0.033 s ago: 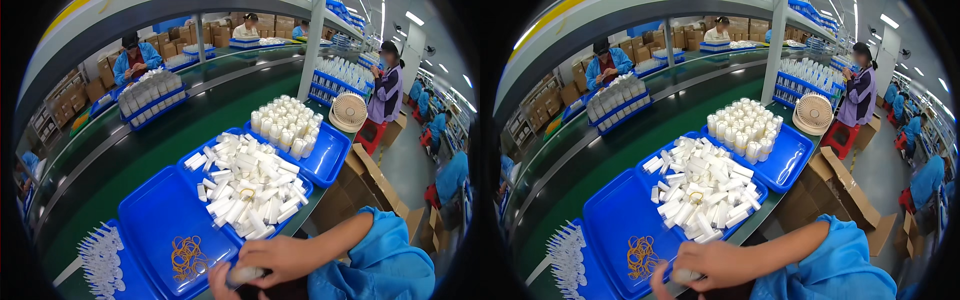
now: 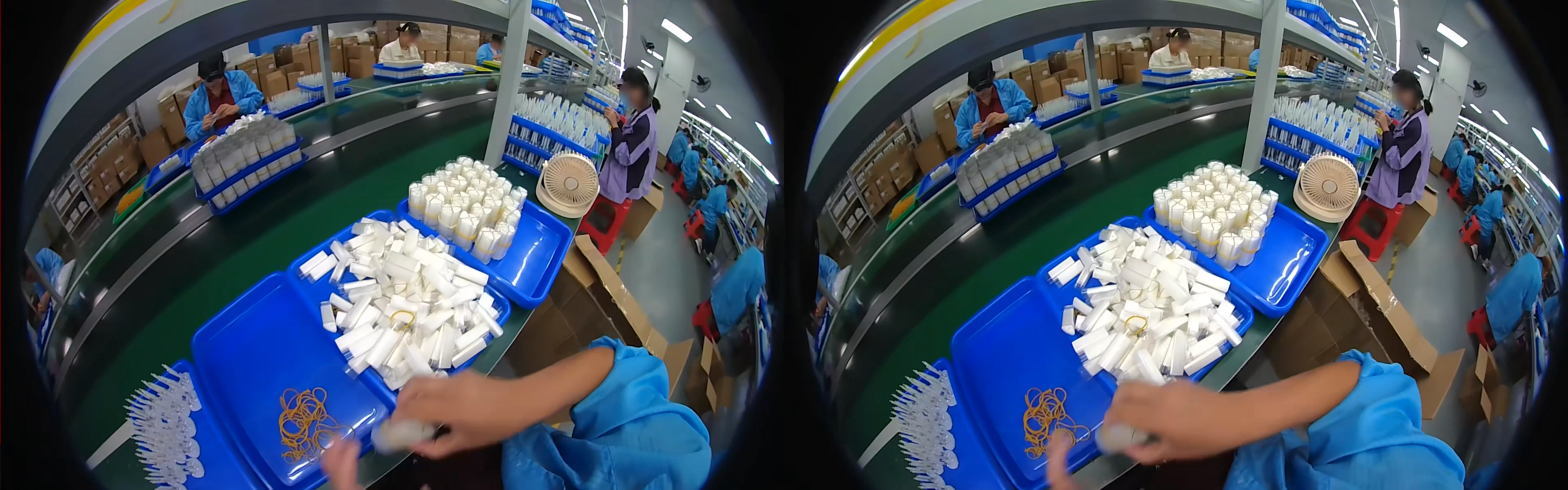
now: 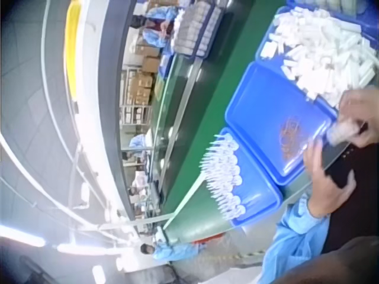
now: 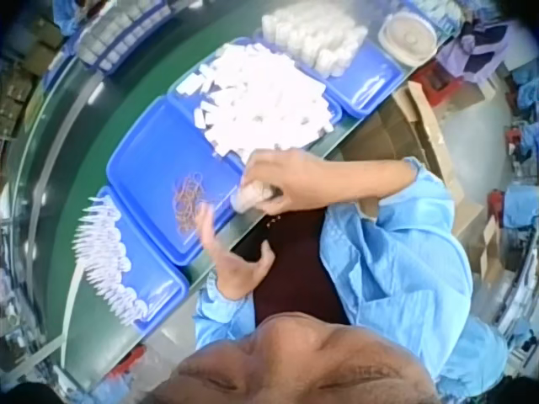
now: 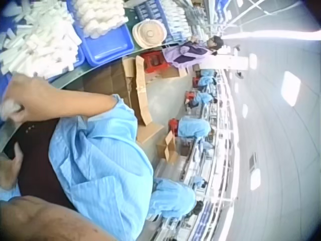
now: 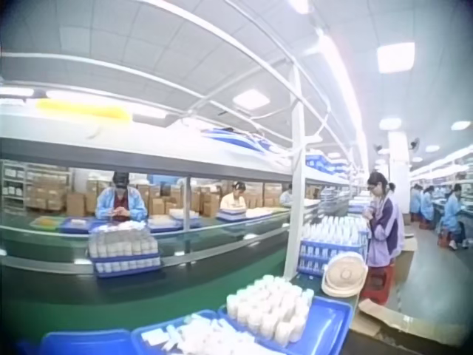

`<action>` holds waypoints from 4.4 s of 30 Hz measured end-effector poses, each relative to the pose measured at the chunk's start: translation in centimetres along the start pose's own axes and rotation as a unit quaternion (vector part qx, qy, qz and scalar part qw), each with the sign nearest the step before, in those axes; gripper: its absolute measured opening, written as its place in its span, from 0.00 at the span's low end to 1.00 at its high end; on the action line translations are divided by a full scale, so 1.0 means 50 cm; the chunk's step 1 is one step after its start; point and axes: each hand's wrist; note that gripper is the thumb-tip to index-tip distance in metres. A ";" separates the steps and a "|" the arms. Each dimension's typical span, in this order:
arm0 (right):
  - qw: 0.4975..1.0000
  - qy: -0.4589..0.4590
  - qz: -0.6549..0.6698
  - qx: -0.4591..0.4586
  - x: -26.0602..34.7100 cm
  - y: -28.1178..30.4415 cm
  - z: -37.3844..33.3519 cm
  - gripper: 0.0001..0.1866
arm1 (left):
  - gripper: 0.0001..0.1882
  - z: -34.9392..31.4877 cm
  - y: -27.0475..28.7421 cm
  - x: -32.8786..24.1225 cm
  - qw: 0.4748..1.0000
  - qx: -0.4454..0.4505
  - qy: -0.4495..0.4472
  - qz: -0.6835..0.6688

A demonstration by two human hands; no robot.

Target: The recorder is assembling small plastic medical components and securing them with rubber bands on a factory assembly line.

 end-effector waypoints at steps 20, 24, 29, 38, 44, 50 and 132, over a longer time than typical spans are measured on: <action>0.785 -0.446 -0.279 -0.326 -0.514 0.530 -0.163 0.21 | 0.20 -0.195 0.235 0.310 0.853 0.002 0.371 0.367; 0.792 -0.458 -0.244 -0.323 -0.531 0.526 -0.152 0.18 | 0.18 -0.176 0.250 0.325 0.862 0.012 0.358 0.357; 0.801 -0.458 -0.210 -0.322 -0.563 0.514 -0.143 0.16 | 0.16 -0.156 0.257 0.323 0.857 0.015 0.362 0.365; 0.764 -0.369 -0.433 -0.306 -0.454 0.483 -0.037 0.25 | 0.09 -0.139 0.248 0.256 0.855 -0.118 0.270 0.428; 0.951 -0.026 -0.295 -0.084 -0.288 0.318 0.218 0.13 | 0.06 -0.135 0.187 0.181 0.923 -0.196 0.147 0.298; 0.905 -0.076 -0.407 0.101 -0.302 0.206 0.426 0.18 | 0.15 -0.112 0.044 0.134 0.907 -0.310 0.079 -0.274; 0.852 0.375 -0.366 -0.004 -0.049 0.087 0.220 0.04 | 0.07 -0.020 -0.028 0.104 0.938 -0.145 -0.057 -0.309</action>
Point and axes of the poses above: each hand's wrist, its own z-axis towards the middle knuckle, its own y-axis out of the back of the hand, x = y × z, and after that the axes turned 12 degrees about x, right-handed
